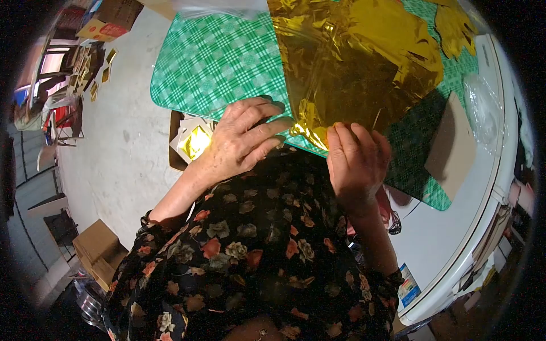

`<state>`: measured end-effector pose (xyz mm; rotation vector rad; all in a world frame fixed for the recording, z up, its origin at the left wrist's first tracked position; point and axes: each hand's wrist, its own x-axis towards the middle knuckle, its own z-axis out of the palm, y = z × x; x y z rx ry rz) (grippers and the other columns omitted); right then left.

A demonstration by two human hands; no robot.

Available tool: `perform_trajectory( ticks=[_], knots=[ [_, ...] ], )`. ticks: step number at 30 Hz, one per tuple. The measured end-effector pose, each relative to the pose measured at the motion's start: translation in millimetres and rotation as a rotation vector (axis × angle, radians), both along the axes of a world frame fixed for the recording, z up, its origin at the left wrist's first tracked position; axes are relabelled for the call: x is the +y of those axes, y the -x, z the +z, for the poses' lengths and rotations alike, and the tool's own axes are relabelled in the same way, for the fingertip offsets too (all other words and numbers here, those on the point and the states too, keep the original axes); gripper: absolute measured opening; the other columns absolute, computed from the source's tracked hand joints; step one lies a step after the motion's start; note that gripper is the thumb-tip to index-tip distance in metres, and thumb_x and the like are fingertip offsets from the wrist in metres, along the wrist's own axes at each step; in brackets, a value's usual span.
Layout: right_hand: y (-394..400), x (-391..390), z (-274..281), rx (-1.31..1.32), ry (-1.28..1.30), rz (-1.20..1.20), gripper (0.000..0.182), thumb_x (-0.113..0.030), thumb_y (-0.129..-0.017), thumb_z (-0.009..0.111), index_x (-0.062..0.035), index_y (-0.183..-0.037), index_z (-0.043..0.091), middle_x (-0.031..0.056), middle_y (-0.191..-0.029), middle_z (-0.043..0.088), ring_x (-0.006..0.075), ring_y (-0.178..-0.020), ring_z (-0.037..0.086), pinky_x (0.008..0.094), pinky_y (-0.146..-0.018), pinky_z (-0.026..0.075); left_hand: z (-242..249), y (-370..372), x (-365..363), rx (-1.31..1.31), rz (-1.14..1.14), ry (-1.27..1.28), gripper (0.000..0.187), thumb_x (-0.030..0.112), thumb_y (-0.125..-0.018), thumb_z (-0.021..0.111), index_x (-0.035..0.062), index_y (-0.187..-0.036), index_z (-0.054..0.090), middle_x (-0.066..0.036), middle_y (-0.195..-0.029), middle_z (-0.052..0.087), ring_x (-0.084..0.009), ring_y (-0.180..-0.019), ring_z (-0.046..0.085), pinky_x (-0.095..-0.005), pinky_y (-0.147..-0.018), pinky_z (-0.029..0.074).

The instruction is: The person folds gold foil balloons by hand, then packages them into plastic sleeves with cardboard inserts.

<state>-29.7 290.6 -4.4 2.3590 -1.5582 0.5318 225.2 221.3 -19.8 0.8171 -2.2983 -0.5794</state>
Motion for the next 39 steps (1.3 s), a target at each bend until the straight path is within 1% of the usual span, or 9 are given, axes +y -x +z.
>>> perform_trajectory(
  ticks=[6, 11, 14, 17, 20, 24, 25, 31, 39],
  knots=[
    [2, -1, -2, -0.031, -0.021, 0.013, 0.035, -0.009, -0.078, 0.076, -0.0061, -0.114, 0.074, 0.0038, -0.117, 0.069, 0.0237, -0.113, 0.063, 0.0469, -0.101, 0.045, 3, 2, -2, -0.068, -0.034, 0.056, 0.033, 0.021, -0.084, 0.076, 0.0149, -0.117, 0.075, -0.005, -0.118, 0.061, -0.0278, -0.117, 0.056, -0.0427, -0.093, 0.044],
    [0, -2, 2, -0.059, -0.065, 0.019, 0.039, -0.008, -0.078, 0.073, -0.0054, -0.117, 0.072, 0.0056, -0.120, 0.068, 0.0245, -0.115, 0.061, 0.0481, -0.102, 0.044, -1, 1, -3, -0.048, -0.040, 0.068, 0.033, 0.022, -0.083, 0.077, 0.0150, -0.115, 0.076, -0.005, -0.118, 0.062, -0.0282, -0.117, 0.056, -0.0424, -0.091, 0.044],
    [-3, -1, 5, -0.093, -0.080, 0.055, 0.040, -0.012, -0.079, 0.071, -0.0051, -0.119, 0.072, 0.0086, -0.124, 0.066, 0.0255, -0.118, 0.059, 0.0494, -0.102, 0.044, -2, 0, -3, -0.047, -0.046, 0.070, 0.033, 0.022, -0.083, 0.076, 0.0153, -0.115, 0.076, -0.005, -0.119, 0.062, -0.0284, -0.117, 0.056, -0.0426, -0.091, 0.043],
    [-10, 0, 19, -0.153, -0.186, 0.082, 0.040, -0.018, -0.082, 0.071, -0.0044, -0.120, 0.071, 0.0104, -0.127, 0.065, 0.0278, -0.120, 0.057, 0.0504, -0.102, 0.044, -1, -1, -4, -0.056, -0.051, 0.073, 0.033, 0.023, -0.083, 0.076, 0.0157, -0.115, 0.076, -0.005, -0.119, 0.062, -0.0283, -0.117, 0.056, -0.0427, -0.091, 0.043],
    [-13, -2, 8, -0.157, -0.158, 0.143, 0.040, -0.022, -0.085, 0.069, -0.0043, -0.120, 0.071, 0.0108, -0.127, 0.065, 0.0302, -0.120, 0.057, 0.0512, -0.101, 0.043, -2, 0, -5, -0.057, -0.054, 0.091, 0.033, 0.023, -0.083, 0.076, 0.0160, -0.115, 0.076, -0.005, -0.119, 0.062, -0.0282, -0.116, 0.056, -0.0426, -0.091, 0.044],
    [-20, -2, -1, -0.207, -0.154, 0.159, 0.037, -0.019, -0.083, 0.074, -0.0047, -0.117, 0.071, 0.0111, -0.124, 0.067, 0.0308, -0.118, 0.058, 0.0523, -0.100, 0.044, -5, -1, -5, -0.041, -0.057, 0.107, 0.033, 0.022, -0.083, 0.076, 0.0162, -0.115, 0.076, -0.004, -0.119, 0.062, -0.0280, -0.116, 0.056, -0.0425, -0.090, 0.044],
    [-22, -2, -1, -0.227, -0.150, 0.147, 0.036, -0.015, -0.082, 0.076, -0.0049, -0.116, 0.071, 0.0098, -0.121, 0.069, 0.0292, -0.116, 0.060, 0.0522, -0.099, 0.045, -5, -1, -6, -0.043, -0.057, 0.110, 0.033, 0.022, -0.082, 0.076, 0.0161, -0.115, 0.076, -0.004, -0.119, 0.062, -0.0280, -0.116, 0.056, -0.0425, -0.090, 0.044],
    [-27, -2, -11, -0.284, -0.098, 0.114, 0.029, -0.011, -0.084, 0.074, -0.0069, -0.113, 0.073, 0.0056, -0.119, 0.070, 0.0251, -0.115, 0.062, 0.0516, -0.099, 0.045, -5, -1, -6, -0.044, -0.056, 0.119, 0.034, 0.022, -0.080, 0.077, 0.0152, -0.113, 0.077, -0.004, -0.119, 0.063, -0.0283, -0.115, 0.057, -0.0428, -0.091, 0.044],
    [-29, 2, -21, -0.300, -0.050, 0.125, 0.026, -0.006, -0.086, 0.072, -0.0072, -0.111, 0.073, 0.0028, -0.118, 0.071, 0.0237, -0.115, 0.063, 0.0524, -0.101, 0.044, -7, 0, -6, -0.011, -0.052, 0.113, 0.034, 0.021, -0.079, 0.078, 0.0141, -0.112, 0.077, -0.005, -0.119, 0.063, -0.0288, -0.116, 0.057, -0.0434, -0.091, 0.045]
  ],
)
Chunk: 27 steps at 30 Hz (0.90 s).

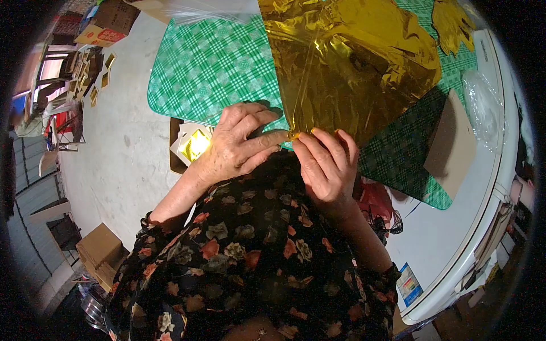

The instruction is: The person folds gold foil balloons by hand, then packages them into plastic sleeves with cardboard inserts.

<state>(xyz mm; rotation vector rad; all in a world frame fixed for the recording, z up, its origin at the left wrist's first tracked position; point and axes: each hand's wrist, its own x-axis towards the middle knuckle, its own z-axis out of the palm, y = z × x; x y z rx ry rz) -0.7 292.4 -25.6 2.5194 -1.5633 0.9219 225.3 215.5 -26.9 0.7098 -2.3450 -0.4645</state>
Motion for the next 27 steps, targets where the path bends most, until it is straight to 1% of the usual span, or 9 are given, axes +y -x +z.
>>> perform_trajectory(
  ticks=[3, 9, 15, 23, 27],
  knots=[
    [-0.1, 0.5, 0.9, 0.009, -0.002, -0.002, 0.026, -0.007, -0.085, 0.072, -0.0078, -0.111, 0.074, 0.0024, -0.118, 0.071, 0.0241, -0.114, 0.063, 0.0535, -0.101, 0.044, 0.4, -0.2, -0.3, -0.013, 0.002, 0.007, 0.033, 0.021, -0.079, 0.078, 0.0138, -0.111, 0.077, -0.005, -0.119, 0.063, -0.0289, -0.116, 0.057, -0.0434, -0.091, 0.045],
    [-2.8, 3.8, -3.2, 0.073, 0.051, 0.000, 0.022, -0.011, -0.087, 0.070, -0.0085, -0.107, 0.077, 0.0026, -0.118, 0.071, 0.0247, -0.113, 0.063, 0.0549, -0.101, 0.045, -0.9, 0.2, -0.2, -0.004, -0.004, 0.001, 0.036, 0.019, -0.081, 0.077, 0.0128, -0.116, 0.074, -0.005, -0.118, 0.063, -0.0286, -0.116, 0.057, -0.0432, -0.090, 0.045],
    [-2.0, 3.8, -3.2, 0.095, 0.059, -0.002, 0.021, -0.014, -0.088, 0.069, -0.0088, -0.107, 0.077, 0.0027, -0.118, 0.071, 0.0244, -0.113, 0.064, 0.0551, -0.102, 0.046, 5.4, 0.9, 0.7, -0.047, 0.005, -0.025, 0.038, 0.023, -0.083, 0.075, 0.0132, -0.119, 0.073, -0.005, -0.117, 0.062, -0.0285, -0.116, 0.057, -0.0433, -0.092, 0.044],
    [-3.3, 4.2, -2.0, 0.097, 0.054, -0.008, 0.021, -0.014, -0.088, 0.069, -0.0086, -0.107, 0.077, 0.0028, -0.119, 0.071, 0.0246, -0.113, 0.064, 0.0553, -0.102, 0.045, 5.7, -0.3, 1.4, -0.083, -0.007, -0.040, 0.037, 0.023, -0.082, 0.075, 0.0150, -0.118, 0.074, -0.003, -0.118, 0.062, -0.0281, -0.118, 0.055, -0.0437, -0.094, 0.043],
    [-3.4, 4.2, -2.9, 0.092, 0.053, -0.010, 0.020, -0.014, -0.089, 0.068, -0.0076, -0.107, 0.076, 0.0043, -0.119, 0.070, 0.0249, -0.113, 0.064, 0.0554, -0.102, 0.046, 7.1, 1.7, 1.8, -0.082, 0.011, -0.047, 0.036, 0.022, -0.082, 0.076, 0.0152, -0.116, 0.074, -0.002, -0.118, 0.062, -0.0280, -0.118, 0.055, -0.0434, -0.094, 0.043]
  ],
)
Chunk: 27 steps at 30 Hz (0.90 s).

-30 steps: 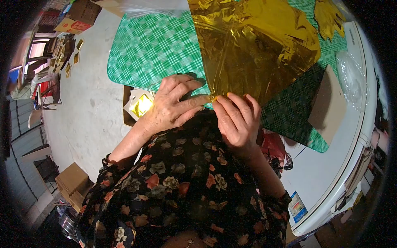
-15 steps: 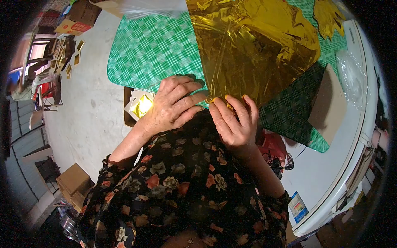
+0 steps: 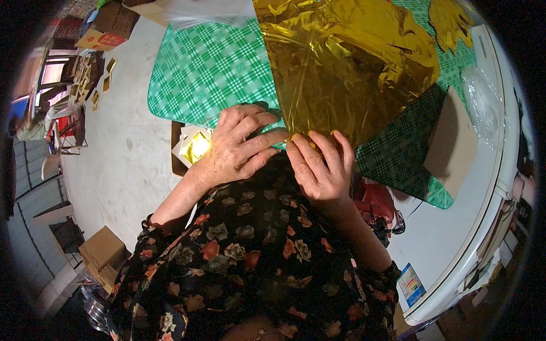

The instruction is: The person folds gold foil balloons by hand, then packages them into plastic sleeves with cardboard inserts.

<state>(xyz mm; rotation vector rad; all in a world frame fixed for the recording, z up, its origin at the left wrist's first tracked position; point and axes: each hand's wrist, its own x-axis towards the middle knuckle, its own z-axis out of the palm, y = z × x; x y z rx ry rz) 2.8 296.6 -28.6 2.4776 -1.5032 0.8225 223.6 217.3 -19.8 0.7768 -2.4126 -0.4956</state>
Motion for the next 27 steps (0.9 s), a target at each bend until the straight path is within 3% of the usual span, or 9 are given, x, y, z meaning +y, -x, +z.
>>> perform_trajectory(
  ticks=[5, 12, 18, 22, 23, 27],
  knots=[
    [-3, -2, -7, -0.065, 0.101, -0.029, 0.020, -0.013, -0.091, 0.069, -0.0056, -0.109, 0.074, 0.0067, -0.118, 0.069, 0.0258, -0.113, 0.063, 0.0542, -0.098, 0.049, 0, 0, -1, 0.018, -0.009, 0.004, 0.035, 0.021, -0.081, 0.076, 0.0153, -0.115, 0.074, -0.002, -0.118, 0.062, -0.0277, -0.117, 0.055, -0.0429, -0.094, 0.043],
    [-3, 0, -5, 0.016, 0.041, -0.069, 0.023, -0.011, -0.089, 0.071, -0.0066, -0.111, 0.073, 0.0075, -0.119, 0.068, 0.0265, -0.113, 0.064, 0.0543, -0.100, 0.048, 1, 0, -2, 0.010, -0.015, 0.004, 0.034, 0.020, -0.081, 0.076, 0.0153, -0.115, 0.074, -0.003, -0.119, 0.062, -0.0285, -0.115, 0.056, -0.0433, -0.093, 0.043],
    [-5, -2, -1, 0.010, 0.060, -0.082, 0.020, -0.012, -0.090, 0.066, -0.0084, -0.109, 0.072, 0.0076, -0.115, 0.068, 0.0256, -0.109, 0.066, 0.0539, -0.100, 0.048, 13, 2, -6, 0.026, -0.014, -0.034, 0.033, 0.024, -0.082, 0.076, 0.0137, -0.114, 0.074, -0.007, -0.123, 0.062, -0.0309, -0.117, 0.056, -0.0437, -0.094, 0.043],
    [-5, -4, -6, 0.048, 0.117, -0.104, 0.019, -0.016, -0.091, 0.064, -0.0098, -0.107, 0.073, 0.0061, -0.115, 0.067, 0.0236, -0.109, 0.065, 0.0526, -0.098, 0.049, 46, 26, -35, 0.104, 0.013, 0.077, 0.044, 0.028, -0.085, 0.075, 0.0087, -0.123, 0.069, -0.016, -0.134, 0.058, -0.0388, -0.127, 0.053, -0.0503, -0.104, 0.043],
    [-6, -5, -9, 0.042, 0.134, -0.104, 0.019, -0.016, -0.091, 0.065, -0.0099, -0.106, 0.073, 0.0058, -0.115, 0.067, 0.0234, -0.109, 0.065, 0.0526, -0.097, 0.050, 51, 38, -48, 0.097, -0.022, 0.096, 0.053, 0.030, -0.087, 0.074, 0.0068, -0.133, 0.062, -0.020, -0.144, 0.051, -0.0436, -0.136, 0.047, -0.0541, -0.111, 0.040],
    [-6, -3, -1, 0.026, 0.064, -0.084, 0.019, -0.018, -0.089, 0.070, -0.0102, -0.106, 0.072, 0.0041, -0.116, 0.066, 0.0214, -0.111, 0.064, 0.0523, -0.099, 0.047, 36, 101, -76, 0.080, -0.003, 0.114, 0.064, 0.036, -0.092, 0.069, 0.0075, -0.146, 0.050, -0.024, -0.154, 0.040, -0.0462, -0.145, 0.034, -0.0557, -0.118, 0.033]
  ],
)
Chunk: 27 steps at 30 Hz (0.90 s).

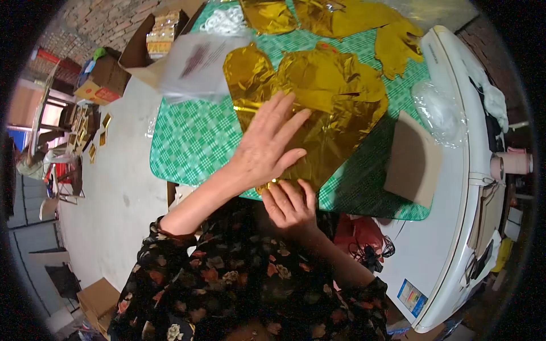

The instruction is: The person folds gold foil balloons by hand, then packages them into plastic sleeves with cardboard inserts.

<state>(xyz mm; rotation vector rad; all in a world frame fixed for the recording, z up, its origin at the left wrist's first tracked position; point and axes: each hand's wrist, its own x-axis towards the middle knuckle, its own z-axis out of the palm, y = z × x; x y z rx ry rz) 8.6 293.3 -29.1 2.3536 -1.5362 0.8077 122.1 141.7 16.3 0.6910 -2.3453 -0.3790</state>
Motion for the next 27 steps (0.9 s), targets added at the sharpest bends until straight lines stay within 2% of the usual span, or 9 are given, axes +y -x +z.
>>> perform_trajectory(
  ticks=[6, 10, 12, 17, 20, 23, 25, 26, 27],
  knots=[
    [3, 2, -4, -0.075, -0.020, 0.021, 0.027, -0.012, -0.079, 0.072, -0.0120, -0.106, 0.072, 0.0033, -0.115, 0.066, 0.0220, -0.111, 0.062, 0.0520, -0.102, 0.043, -38, 32, -10, -0.322, 0.060, 0.060, 0.071, 0.057, -0.101, 0.047, 0.0123, -0.156, 0.040, -0.022, -0.163, 0.030, -0.0396, -0.153, 0.023, -0.0552, -0.125, 0.016],
    [14, -1, 7, -0.174, -0.109, 0.099, 0.025, -0.008, -0.075, 0.073, -0.0090, -0.100, 0.073, 0.0035, -0.108, 0.069, 0.0229, -0.109, 0.063, 0.0462, -0.093, 0.047, -38, 31, -10, -0.366, 0.040, 0.043, 0.071, 0.058, -0.100, 0.047, 0.0159, -0.157, 0.040, -0.020, -0.164, 0.030, -0.0389, -0.153, 0.023, -0.0543, -0.125, 0.016],
    [27, -16, 3, -0.157, 0.054, 0.074, 0.019, -0.017, -0.080, 0.072, -0.0087, -0.097, 0.075, 0.0046, -0.107, 0.069, 0.0221, -0.108, 0.062, 0.0447, -0.096, 0.046, -36, 30, -11, -0.387, 0.043, 0.047, 0.071, 0.058, -0.101, 0.047, 0.0163, -0.158, 0.039, -0.020, -0.164, 0.029, -0.0385, -0.154, 0.023, -0.0543, -0.125, 0.016],
    [52, -75, 62, -0.276, -0.224, 0.022, 0.049, -0.024, -0.093, 0.063, -0.0014, -0.136, 0.060, 0.0181, -0.139, 0.056, 0.0333, -0.131, 0.050, 0.0491, -0.110, 0.038, -26, 29, -13, -0.532, 0.000, 0.099, 0.067, 0.045, -0.099, 0.051, 0.0178, -0.158, 0.037, -0.020, -0.165, 0.028, -0.0391, -0.154, 0.021, -0.0538, -0.127, 0.012],
    [59, -130, 44, -0.237, -0.326, 0.058, 0.058, -0.027, -0.099, 0.054, -0.0010, -0.150, 0.043, 0.0201, -0.152, 0.044, 0.0367, -0.142, 0.040, 0.0489, -0.118, 0.030, -32, 32, -14, -0.501, -0.008, 0.081, 0.070, 0.047, -0.095, 0.052, 0.0106, -0.154, 0.043, -0.021, -0.163, 0.031, -0.0379, -0.155, 0.019, -0.0538, -0.127, 0.008],
    [77, -173, 23, -0.149, -0.614, -0.024, 0.062, -0.036, -0.106, 0.034, -0.0023, -0.158, 0.032, 0.0171, -0.166, 0.029, 0.0304, -0.156, 0.020, 0.0471, -0.128, 0.011, -31, 33, -13, -0.510, 0.000, 0.047, 0.070, 0.054, -0.101, 0.045, 0.0105, -0.156, 0.041, -0.020, -0.163, 0.033, -0.0379, -0.156, 0.017, -0.0543, -0.127, 0.008],
    [101, -193, 45, 0.199, -0.696, -0.237, 0.067, -0.043, -0.107, 0.031, -0.0042, -0.161, 0.027, 0.0148, -0.169, 0.022, 0.0271, -0.159, 0.011, 0.0458, -0.129, 0.005, -29, 33, -12, -0.561, -0.003, 0.018, 0.072, 0.056, -0.102, 0.043, 0.0123, -0.159, 0.036, -0.021, -0.163, 0.031, -0.0401, -0.156, 0.016, -0.0544, -0.127, 0.009],
    [121, -203, 35, 0.247, -0.650, -0.358, 0.068, -0.045, -0.107, 0.031, -0.0032, -0.160, 0.027, 0.0157, -0.169, 0.020, 0.0282, -0.158, 0.011, 0.0460, -0.128, 0.005, -30, 32, -12, -0.463, -0.001, 0.037, 0.072, 0.058, -0.103, 0.041, 0.0156, -0.160, 0.035, -0.021, -0.165, 0.028, -0.0401, -0.156, 0.016, -0.0544, -0.127, 0.009],
    [154, -207, 8, 0.089, -0.470, -0.390, 0.066, -0.045, -0.105, 0.037, -0.0010, -0.155, 0.036, 0.0185, -0.165, 0.029, 0.0327, -0.156, 0.018, 0.0498, -0.127, 0.010, -31, 32, -12, -0.472, 0.002, 0.037, 0.071, 0.059, -0.103, 0.041, 0.0166, -0.160, 0.035, -0.020, -0.165, 0.027, -0.0399, -0.156, 0.016, -0.0544, -0.127, 0.009]
  ],
)
